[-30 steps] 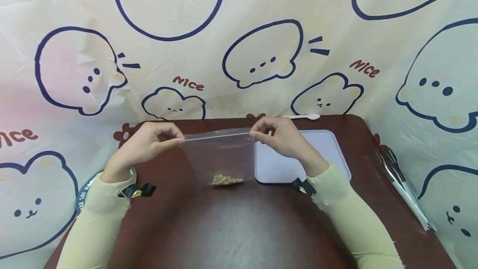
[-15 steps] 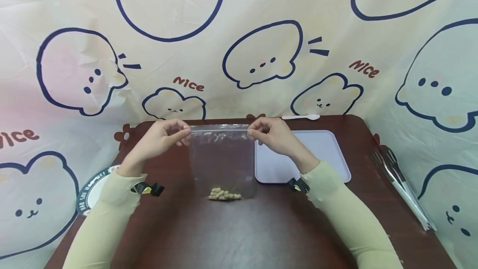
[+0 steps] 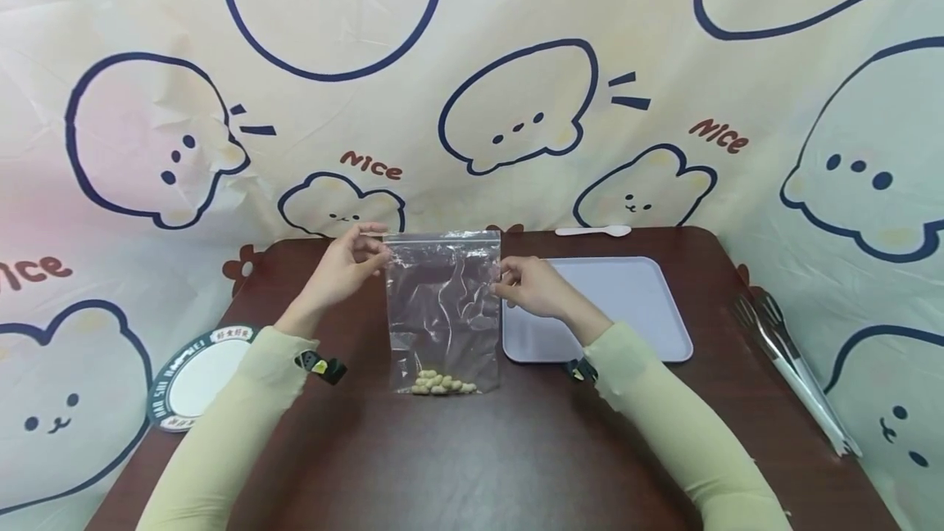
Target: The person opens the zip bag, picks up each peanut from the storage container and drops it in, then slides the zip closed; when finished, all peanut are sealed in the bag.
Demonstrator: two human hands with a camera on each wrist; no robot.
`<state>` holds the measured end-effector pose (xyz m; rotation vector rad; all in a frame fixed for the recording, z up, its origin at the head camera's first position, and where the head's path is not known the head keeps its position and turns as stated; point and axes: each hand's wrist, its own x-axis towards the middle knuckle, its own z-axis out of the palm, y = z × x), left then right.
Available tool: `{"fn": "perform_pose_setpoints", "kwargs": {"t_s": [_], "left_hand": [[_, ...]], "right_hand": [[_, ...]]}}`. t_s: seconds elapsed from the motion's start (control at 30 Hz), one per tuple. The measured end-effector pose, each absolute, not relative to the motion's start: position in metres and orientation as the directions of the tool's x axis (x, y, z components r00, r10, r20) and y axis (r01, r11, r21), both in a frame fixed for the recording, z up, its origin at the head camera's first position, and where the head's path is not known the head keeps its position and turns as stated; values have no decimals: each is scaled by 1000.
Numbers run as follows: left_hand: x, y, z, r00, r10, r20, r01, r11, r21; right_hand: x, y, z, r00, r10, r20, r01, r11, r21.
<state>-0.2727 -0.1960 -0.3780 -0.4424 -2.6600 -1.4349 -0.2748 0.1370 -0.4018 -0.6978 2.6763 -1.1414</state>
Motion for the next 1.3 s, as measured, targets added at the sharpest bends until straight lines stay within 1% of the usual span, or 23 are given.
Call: {"fn": "perform_pose_setpoints", "kwargs": {"t_s": [0.1,0.27,0.43,0.63,0.83,1.1,1.3], "left_hand": [[-273,-196,-382,-955,241,173,281,549,787],[-272,-197,-391,-938,332,94,298,644,704],[-272,-196,-403,-926,377,9,291,700,652],[-272,-194,-414,-924,379,-58,246,702,668],[-271,-192,-424,-923,376,-81,231,711,664],[-268,-188,-433,-915,382,-130,204,716,668],[-269,-186,-436,-898,416,-146,233,729,644]], "right_hand": [[-276,136,-406,-883,-467,47,-362,614,-702],[-280,134,-411,-892,-450,50,-349,613,-709],[-283,134,-417,-894,-446,33,-332,613,-717],[-283,135,-423,-892,-450,-39,-301,658,-690],[-282,136,-431,-868,-485,-104,-275,646,-712],[-280,135,-436,-835,-541,-103,-305,610,-732],[-279,135,-436,-831,-548,-96,-336,631,-699]]}}
